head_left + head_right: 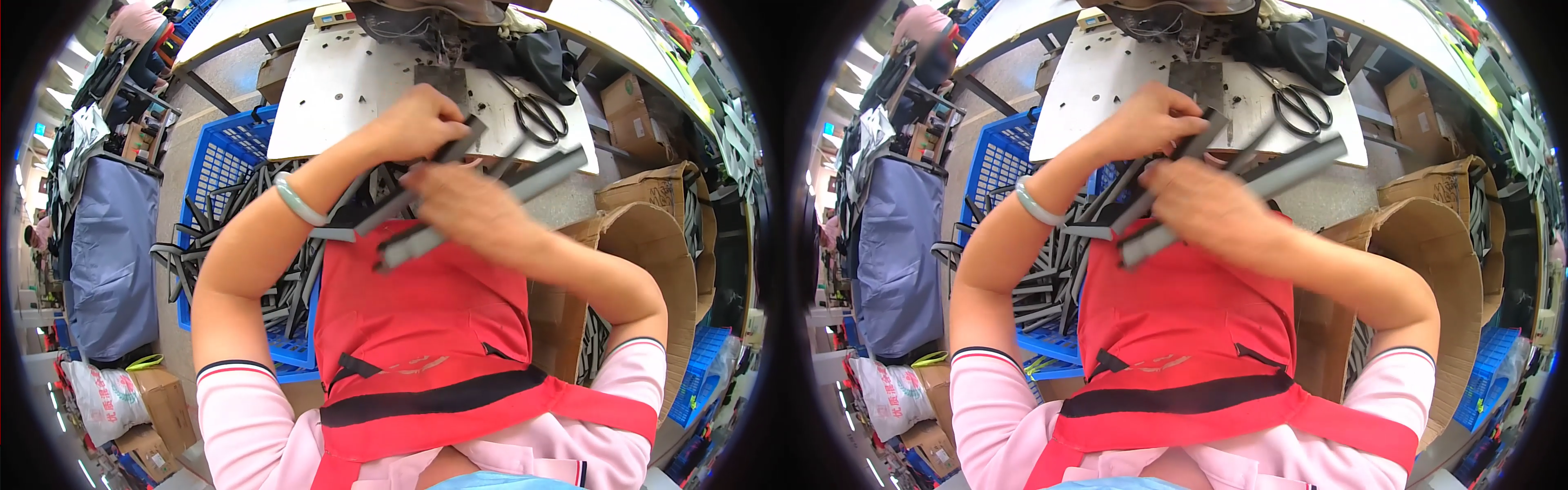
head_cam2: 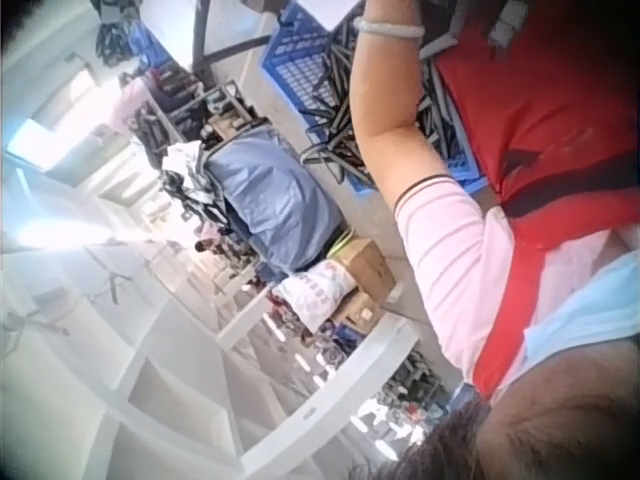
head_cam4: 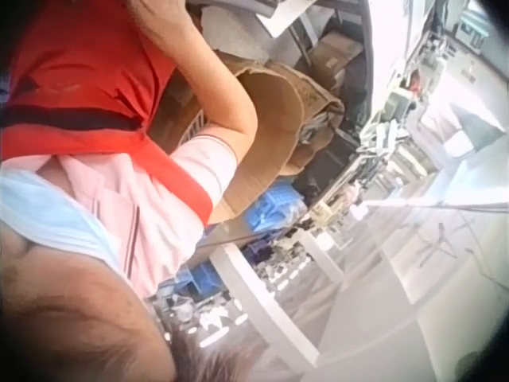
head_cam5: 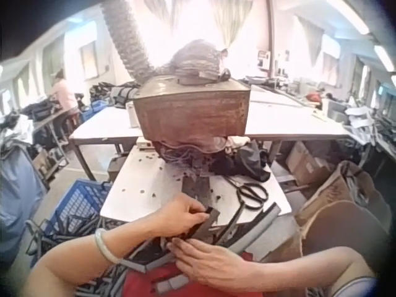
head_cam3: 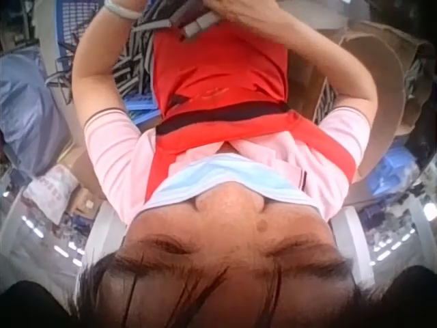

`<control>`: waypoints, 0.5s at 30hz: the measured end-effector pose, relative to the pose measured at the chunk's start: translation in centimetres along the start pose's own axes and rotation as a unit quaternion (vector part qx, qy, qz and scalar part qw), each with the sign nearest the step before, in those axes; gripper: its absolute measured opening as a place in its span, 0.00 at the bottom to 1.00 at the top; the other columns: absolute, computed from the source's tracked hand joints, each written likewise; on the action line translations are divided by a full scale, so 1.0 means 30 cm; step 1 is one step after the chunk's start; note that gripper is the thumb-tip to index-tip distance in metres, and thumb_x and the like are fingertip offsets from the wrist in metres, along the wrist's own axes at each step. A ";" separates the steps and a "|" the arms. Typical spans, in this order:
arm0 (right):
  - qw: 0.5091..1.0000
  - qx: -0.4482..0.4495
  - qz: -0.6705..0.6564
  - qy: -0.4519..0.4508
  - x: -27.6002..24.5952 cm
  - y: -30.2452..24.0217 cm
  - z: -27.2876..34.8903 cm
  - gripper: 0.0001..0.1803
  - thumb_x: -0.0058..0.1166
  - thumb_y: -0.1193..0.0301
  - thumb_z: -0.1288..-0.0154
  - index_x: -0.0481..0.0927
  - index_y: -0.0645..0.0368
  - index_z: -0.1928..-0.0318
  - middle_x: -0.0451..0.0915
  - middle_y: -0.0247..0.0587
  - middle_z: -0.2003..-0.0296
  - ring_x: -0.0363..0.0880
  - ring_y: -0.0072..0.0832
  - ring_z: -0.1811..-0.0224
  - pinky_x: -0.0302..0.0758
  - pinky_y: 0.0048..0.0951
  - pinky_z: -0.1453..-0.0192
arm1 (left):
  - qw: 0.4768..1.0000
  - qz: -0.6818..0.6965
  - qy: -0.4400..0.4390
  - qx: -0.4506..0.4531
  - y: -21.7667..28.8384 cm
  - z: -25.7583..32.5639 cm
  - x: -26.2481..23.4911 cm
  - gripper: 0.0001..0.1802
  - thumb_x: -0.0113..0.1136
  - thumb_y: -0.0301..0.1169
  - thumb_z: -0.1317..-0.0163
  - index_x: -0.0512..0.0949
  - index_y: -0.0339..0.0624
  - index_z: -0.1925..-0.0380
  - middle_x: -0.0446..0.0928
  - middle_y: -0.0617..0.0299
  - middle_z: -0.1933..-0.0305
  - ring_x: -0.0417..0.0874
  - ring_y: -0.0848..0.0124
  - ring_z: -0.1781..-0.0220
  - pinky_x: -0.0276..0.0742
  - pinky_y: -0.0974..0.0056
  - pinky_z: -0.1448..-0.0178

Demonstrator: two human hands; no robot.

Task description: The recorder is using an industrial sewing machine to assemble and finish fabric straps and components.

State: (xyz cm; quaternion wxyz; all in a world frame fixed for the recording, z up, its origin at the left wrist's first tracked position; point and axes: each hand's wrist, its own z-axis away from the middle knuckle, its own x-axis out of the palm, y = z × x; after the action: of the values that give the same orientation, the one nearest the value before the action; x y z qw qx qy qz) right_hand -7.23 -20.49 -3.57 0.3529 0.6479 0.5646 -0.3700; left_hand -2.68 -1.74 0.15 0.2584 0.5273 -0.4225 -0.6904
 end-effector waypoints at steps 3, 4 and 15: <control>0.980 0.006 0.127 -0.153 0.124 -0.076 -0.018 0.08 0.53 0.69 0.48 0.77 0.57 0.66 0.79 0.41 0.62 0.76 0.35 0.52 0.69 0.35 0.40 | 0.997 0.082 0.004 -0.017 0.016 0.010 0.089 0.16 0.62 0.36 0.39 0.82 0.29 0.66 0.78 0.62 0.76 0.77 0.77 0.76 0.76 0.68 0.72; 0.984 0.025 0.079 -0.157 0.124 -0.042 -0.016 0.07 0.53 0.70 0.47 0.78 0.57 0.67 0.79 0.40 0.65 0.76 0.35 0.53 0.70 0.35 0.42 | 0.990 0.134 0.037 -0.024 0.004 0.015 0.102 0.16 0.60 0.37 0.38 0.83 0.31 0.67 0.78 0.62 0.78 0.77 0.75 0.77 0.75 0.65 0.71; 0.865 0.455 -0.138 -0.160 -0.257 0.224 0.136 0.31 0.65 0.73 0.52 0.73 0.68 0.45 0.79 0.58 0.53 0.77 0.47 0.49 0.71 0.37 0.42 | 0.973 0.175 -0.041 -0.148 -0.172 0.236 -0.042 0.16 0.61 0.38 0.36 0.84 0.33 0.63 0.80 0.60 0.75 0.77 0.76 0.75 0.74 0.70 0.68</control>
State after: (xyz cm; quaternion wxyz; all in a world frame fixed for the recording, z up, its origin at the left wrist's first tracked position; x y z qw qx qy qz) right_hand -1.56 -28.44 1.53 0.0498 0.5838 0.3526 -0.7296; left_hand -8.55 4.10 -3.00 0.4326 0.3723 -0.4119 -0.7103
